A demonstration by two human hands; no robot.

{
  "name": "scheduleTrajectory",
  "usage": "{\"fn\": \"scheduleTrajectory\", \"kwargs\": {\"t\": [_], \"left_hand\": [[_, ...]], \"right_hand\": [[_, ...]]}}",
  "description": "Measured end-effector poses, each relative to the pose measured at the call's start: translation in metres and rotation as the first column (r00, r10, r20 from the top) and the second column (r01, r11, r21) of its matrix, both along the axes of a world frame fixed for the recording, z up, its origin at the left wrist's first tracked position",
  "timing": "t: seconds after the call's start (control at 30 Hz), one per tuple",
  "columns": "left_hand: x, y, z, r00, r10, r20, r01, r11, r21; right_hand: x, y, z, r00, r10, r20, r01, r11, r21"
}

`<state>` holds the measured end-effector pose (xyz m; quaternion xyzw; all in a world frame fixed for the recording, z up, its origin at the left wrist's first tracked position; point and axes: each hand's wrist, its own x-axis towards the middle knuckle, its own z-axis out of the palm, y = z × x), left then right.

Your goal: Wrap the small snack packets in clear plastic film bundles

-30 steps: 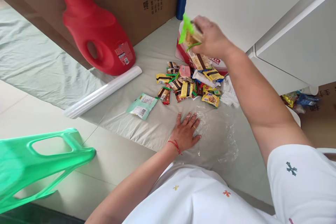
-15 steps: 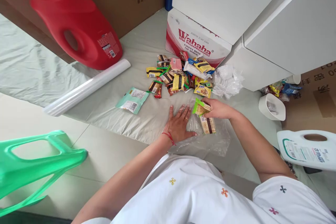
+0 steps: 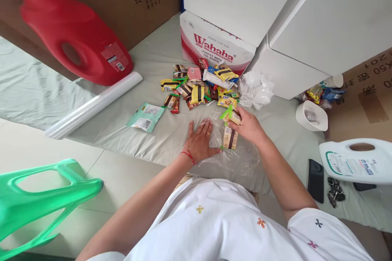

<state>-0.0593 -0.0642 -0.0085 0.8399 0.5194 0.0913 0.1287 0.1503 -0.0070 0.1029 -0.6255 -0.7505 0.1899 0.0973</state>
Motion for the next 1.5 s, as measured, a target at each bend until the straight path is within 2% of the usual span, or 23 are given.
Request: {"fn": "scheduleTrajectory", "kwargs": {"t": [0.1, 0.17, 0.23, 0.3, 0.4, 0.5, 0.7, 0.9, 1.07, 1.3, 1.5], "left_hand": [[0.0, 0.0, 0.0, 0.999, -0.004, -0.039, 0.004, 1.0, 0.003], [0.001, 0.001, 0.0, 0.998, -0.007, -0.056, 0.007, 1.0, 0.0], [0.001, 0.001, -0.002, 0.998, -0.008, -0.061, 0.008, 1.0, -0.001], [0.002, 0.002, -0.003, 0.998, -0.005, -0.058, 0.005, 1.0, -0.001], [0.002, 0.001, -0.003, 0.999, 0.001, -0.044, -0.001, 1.0, -0.005], [0.002, 0.001, -0.001, 0.999, 0.005, -0.034, -0.005, 1.0, -0.007], [0.002, 0.0, 0.002, 1.0, -0.008, -0.022, 0.007, 1.0, -0.015], [0.001, -0.001, 0.002, 1.0, -0.013, 0.022, 0.012, 1.0, 0.025], [0.0, -0.001, 0.002, 0.999, -0.006, 0.037, 0.005, 1.0, 0.024], [0.0, -0.001, 0.0, 0.998, -0.008, 0.064, 0.006, 0.999, 0.04], [-0.001, -0.001, 0.002, 0.997, -0.014, 0.073, 0.012, 1.0, 0.023]], "right_hand": [[-0.012, 0.008, -0.012, 0.995, 0.05, 0.084, -0.054, 0.998, 0.043], [-0.014, 0.016, -0.014, 0.995, 0.015, 0.094, -0.027, 0.992, 0.122], [-0.01, 0.019, -0.01, 0.995, -0.098, 0.037, 0.087, 0.971, 0.222], [-0.003, 0.017, -0.003, 0.972, -0.232, -0.046, 0.236, 0.935, 0.264], [0.003, 0.002, 0.002, 0.933, -0.336, -0.127, 0.352, 0.927, 0.127], [-0.008, -0.016, -0.008, 0.932, -0.345, -0.113, 0.344, 0.939, -0.022], [-0.037, -0.038, -0.034, 0.944, -0.28, 0.177, 0.292, 0.955, -0.046], [-0.042, -0.05, -0.037, 0.926, -0.27, 0.263, 0.293, 0.955, -0.052], [-0.05, -0.048, -0.041, 0.928, -0.234, 0.29, 0.263, 0.963, -0.064], [-0.026, -0.041, -0.034, 0.939, -0.23, 0.257, 0.278, 0.946, -0.168], [-0.048, -0.049, -0.039, 0.901, -0.267, 0.342, 0.312, 0.946, -0.083]]}}
